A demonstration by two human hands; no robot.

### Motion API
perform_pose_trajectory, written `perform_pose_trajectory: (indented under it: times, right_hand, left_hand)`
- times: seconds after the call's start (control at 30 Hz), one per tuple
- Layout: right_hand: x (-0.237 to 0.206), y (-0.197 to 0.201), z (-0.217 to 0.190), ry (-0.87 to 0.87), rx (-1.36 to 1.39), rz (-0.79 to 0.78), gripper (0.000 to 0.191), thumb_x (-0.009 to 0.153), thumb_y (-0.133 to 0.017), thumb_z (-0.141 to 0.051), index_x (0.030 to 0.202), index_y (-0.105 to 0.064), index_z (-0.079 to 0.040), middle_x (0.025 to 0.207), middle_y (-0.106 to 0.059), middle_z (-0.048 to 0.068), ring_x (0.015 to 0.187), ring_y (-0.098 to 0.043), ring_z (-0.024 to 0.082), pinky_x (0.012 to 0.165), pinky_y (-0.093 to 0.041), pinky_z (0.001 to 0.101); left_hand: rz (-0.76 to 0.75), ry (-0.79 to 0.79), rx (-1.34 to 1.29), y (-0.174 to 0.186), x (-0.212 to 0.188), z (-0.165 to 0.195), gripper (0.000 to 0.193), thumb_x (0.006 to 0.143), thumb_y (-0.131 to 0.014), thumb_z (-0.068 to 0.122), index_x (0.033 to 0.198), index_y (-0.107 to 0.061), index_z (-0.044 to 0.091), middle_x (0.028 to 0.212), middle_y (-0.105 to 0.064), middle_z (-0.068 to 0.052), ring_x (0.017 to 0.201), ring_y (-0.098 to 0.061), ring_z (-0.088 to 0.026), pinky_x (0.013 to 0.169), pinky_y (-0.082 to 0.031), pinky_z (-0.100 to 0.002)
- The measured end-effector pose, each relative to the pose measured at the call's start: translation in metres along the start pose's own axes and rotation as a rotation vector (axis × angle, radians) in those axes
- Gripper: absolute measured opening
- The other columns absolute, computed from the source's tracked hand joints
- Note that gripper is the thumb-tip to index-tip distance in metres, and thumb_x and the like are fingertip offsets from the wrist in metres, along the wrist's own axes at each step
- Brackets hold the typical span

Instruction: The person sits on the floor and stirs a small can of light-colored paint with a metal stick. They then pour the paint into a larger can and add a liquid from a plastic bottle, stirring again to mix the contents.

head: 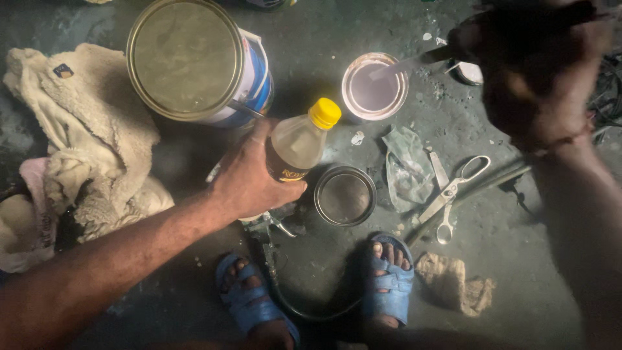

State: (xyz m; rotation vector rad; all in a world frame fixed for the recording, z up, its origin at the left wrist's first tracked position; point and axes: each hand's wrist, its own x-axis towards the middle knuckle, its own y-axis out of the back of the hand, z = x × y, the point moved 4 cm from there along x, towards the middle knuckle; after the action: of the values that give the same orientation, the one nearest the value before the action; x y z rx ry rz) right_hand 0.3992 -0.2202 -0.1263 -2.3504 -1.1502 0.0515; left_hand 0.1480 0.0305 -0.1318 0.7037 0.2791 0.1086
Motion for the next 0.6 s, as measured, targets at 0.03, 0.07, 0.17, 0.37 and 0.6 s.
perform_pose_trajectory:
  times: [0.03, 0.07, 0.17, 0.37, 0.6]
  right_hand:
    - [0.002, 0.001, 0.009, -0.053, 0.13, 0.04, 0.038, 0.101, -0.075, -0.025, 0.128, -0.06, -0.001, 0.119, -0.069, 0.014, 0.096, -0.071, 0.02, 0.089, -0.063, 0.0344]
    - [0.005, 0.003, 0.018, -0.104, 0.26, 0.08, 0.042, 0.1, -0.077, -0.027, 0.126, -0.06, 0.002, 0.119, -0.07, 0.016, 0.092, -0.071, 0.022, 0.087, -0.063, 0.0363]
    - [0.018, 0.011, 0.041, -0.102, -1.039, 0.138, 0.03, 0.108, -0.069, -0.029, 0.127, -0.06, -0.007, 0.123, -0.071, 0.014, 0.108, -0.074, 0.016, 0.095, -0.066, 0.0372]
    - [0.019, 0.004, 0.037, -0.386, -0.714, 0.442, 0.065, 0.095, -0.082, -0.034, 0.135, -0.044, -0.001, 0.121, -0.068, 0.005, 0.105, -0.071, 0.006, 0.096, -0.063, 0.0244]
    - [-0.015, -0.101, 0.0, 0.033, -1.171, -0.048, 0.048, 0.111, -0.066, -0.018, 0.149, -0.042, -0.002, 0.08, -0.063, 0.008, 0.061, -0.06, 0.017, 0.054, -0.048, 0.0328]
  left_hand:
    - [-0.002, 0.004, 0.012, -0.001, 0.001, 0.0, 0.084, 0.065, -0.091, 0.024, 0.132, -0.046, 0.0, 0.122, -0.063, -0.022, 0.115, -0.065, -0.036, 0.095, -0.053, -0.047]
    - [-0.003, 0.007, 0.024, -0.002, 0.003, -0.001, 0.085, 0.064, -0.091, 0.024, 0.132, -0.046, 0.0, 0.122, -0.063, -0.022, 0.114, -0.064, -0.036, 0.095, -0.052, -0.048]
    - [-0.014, 0.051, 0.015, -0.007, 0.006, -0.005, 0.085, 0.065, -0.09, 0.025, 0.133, -0.045, 0.001, 0.122, -0.062, -0.021, 0.114, -0.064, -0.035, 0.095, -0.052, -0.047]
    - [0.068, -0.121, -0.038, -0.012, 0.011, -0.005, 0.081, 0.069, -0.089, 0.022, 0.135, -0.045, 0.003, 0.123, -0.062, -0.021, 0.115, -0.064, -0.035, 0.096, -0.053, -0.047]
    - [0.086, -0.06, -0.078, -0.02, 0.019, 0.017, 0.065, 0.069, -0.089, 0.024, 0.122, -0.058, 0.003, 0.114, -0.068, -0.019, 0.108, -0.068, -0.034, 0.091, -0.056, -0.045]
